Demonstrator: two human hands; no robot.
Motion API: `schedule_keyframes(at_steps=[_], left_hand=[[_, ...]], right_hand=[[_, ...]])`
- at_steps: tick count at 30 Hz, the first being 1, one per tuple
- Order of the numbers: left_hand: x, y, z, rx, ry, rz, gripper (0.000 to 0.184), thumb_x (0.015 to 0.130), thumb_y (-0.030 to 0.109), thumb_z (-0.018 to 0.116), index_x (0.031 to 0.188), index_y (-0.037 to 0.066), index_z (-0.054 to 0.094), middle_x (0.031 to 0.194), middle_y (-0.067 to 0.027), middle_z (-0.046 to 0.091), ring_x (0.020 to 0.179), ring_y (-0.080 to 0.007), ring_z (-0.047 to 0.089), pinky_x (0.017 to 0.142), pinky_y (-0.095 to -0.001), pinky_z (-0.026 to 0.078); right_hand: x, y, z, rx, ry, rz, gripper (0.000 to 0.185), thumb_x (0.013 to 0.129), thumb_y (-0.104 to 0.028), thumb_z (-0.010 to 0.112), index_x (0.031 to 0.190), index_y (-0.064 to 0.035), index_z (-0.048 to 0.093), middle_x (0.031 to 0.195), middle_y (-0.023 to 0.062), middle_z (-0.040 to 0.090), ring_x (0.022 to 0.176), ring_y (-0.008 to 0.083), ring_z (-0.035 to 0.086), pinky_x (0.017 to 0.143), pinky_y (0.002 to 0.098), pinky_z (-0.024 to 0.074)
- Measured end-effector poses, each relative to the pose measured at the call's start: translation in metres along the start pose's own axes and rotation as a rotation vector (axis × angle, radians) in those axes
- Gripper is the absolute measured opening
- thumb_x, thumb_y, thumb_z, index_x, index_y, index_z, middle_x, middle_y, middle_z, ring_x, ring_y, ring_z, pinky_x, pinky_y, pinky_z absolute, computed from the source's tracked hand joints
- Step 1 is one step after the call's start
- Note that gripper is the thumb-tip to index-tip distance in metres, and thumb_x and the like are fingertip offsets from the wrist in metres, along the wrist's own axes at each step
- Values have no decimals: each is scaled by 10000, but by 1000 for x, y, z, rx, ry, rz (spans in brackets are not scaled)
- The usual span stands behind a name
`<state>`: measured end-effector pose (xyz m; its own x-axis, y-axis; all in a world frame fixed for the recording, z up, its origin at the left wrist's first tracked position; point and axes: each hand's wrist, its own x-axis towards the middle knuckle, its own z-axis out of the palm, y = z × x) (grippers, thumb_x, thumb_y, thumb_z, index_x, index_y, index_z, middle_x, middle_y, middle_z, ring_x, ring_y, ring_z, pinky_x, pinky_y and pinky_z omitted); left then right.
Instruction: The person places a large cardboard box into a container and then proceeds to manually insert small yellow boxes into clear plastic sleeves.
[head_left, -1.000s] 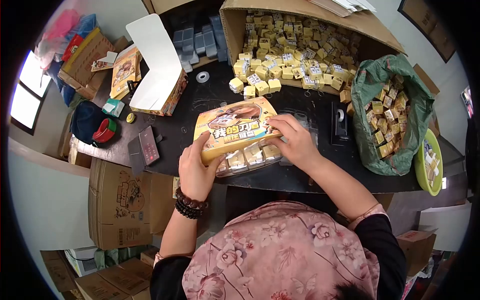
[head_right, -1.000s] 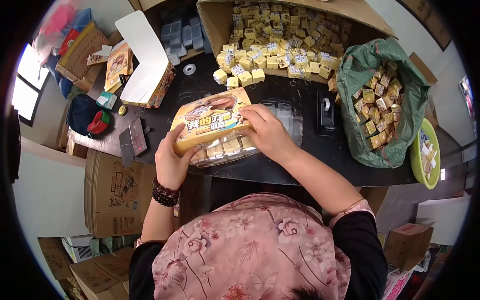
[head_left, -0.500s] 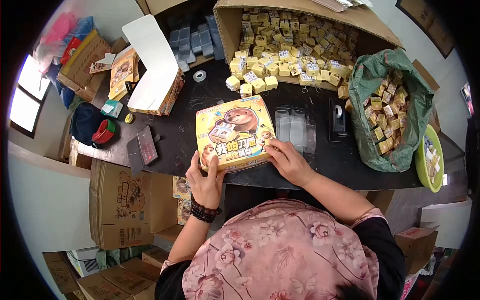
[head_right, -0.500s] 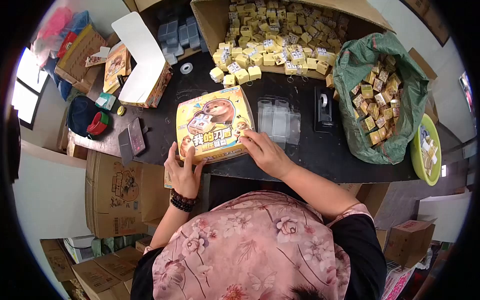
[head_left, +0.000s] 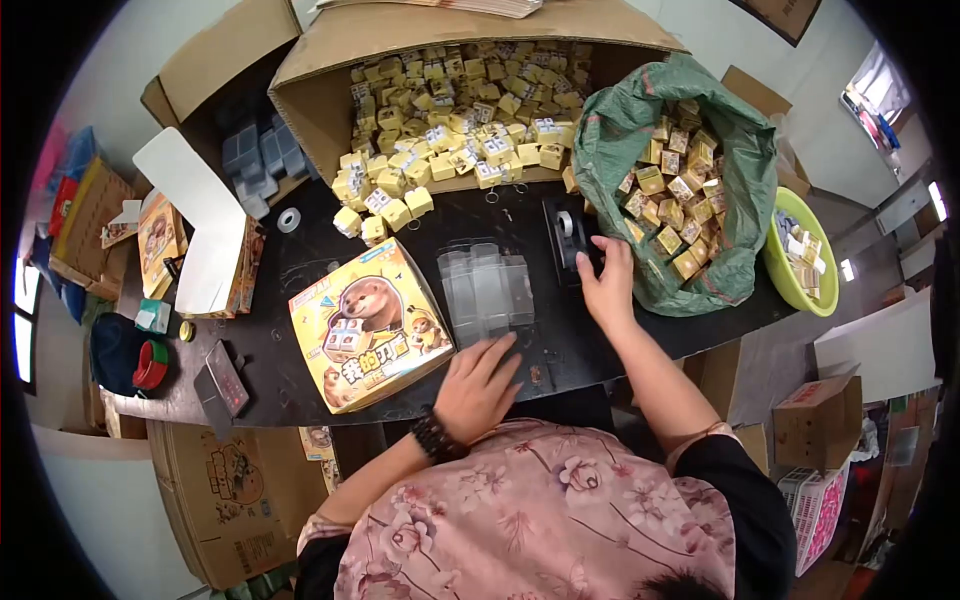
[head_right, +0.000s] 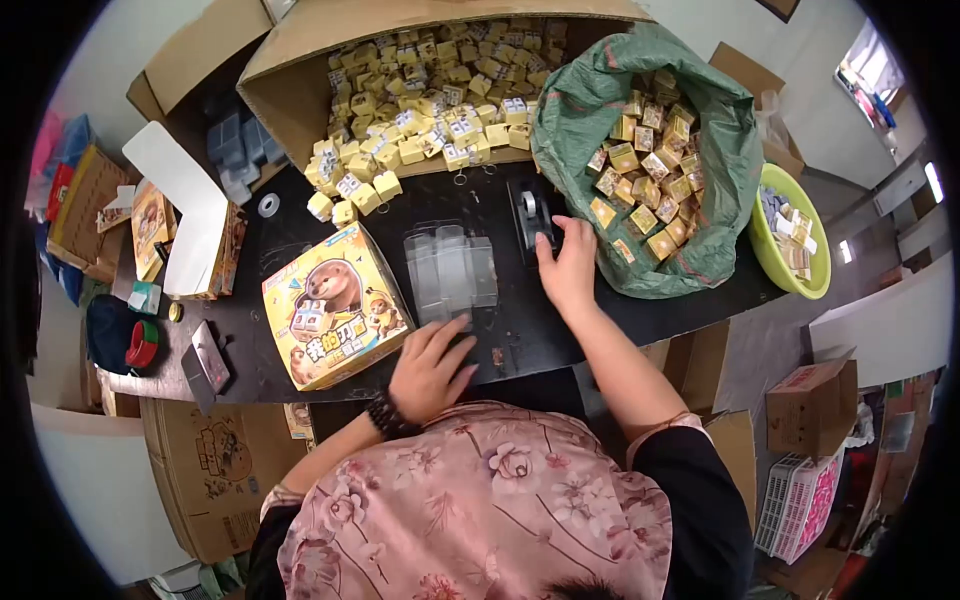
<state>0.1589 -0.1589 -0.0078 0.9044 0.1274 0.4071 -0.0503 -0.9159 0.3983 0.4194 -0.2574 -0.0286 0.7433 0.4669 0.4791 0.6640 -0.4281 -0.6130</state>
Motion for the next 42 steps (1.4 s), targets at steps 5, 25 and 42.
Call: schedule_keyframes(at_steps=[5,25,42], left_hand=[[98,-20,94,-124,-124,17,242,777,200,725,987,86,686,1533,-227,271,1370,-382,304,1060,-522,307],[65,13,-26,188,-138,-196,704,679,277,829,1307,125,549,1572,-165,240,1420,-348,274,1110,-521,267],[-55,-76,-65,659,-80,-482,903,756,283,762,1520,183,292,1526,-170,333,1396,-377,330,1144,-533,235]], right_hand=[[36,36,-11,598,-639,782,125,866,-199,698,885,-76,688,775,-5,630,723,122,554,629,290,436],[-63,59,-19,810,-423,478,112,896,-87,677,915,22,699,1059,45,559,928,130,561,855,258,440],[-137,-130,126,572,-541,-81,132,864,-138,706,923,-21,723,922,116,656,913,282,592,827,375,461]])
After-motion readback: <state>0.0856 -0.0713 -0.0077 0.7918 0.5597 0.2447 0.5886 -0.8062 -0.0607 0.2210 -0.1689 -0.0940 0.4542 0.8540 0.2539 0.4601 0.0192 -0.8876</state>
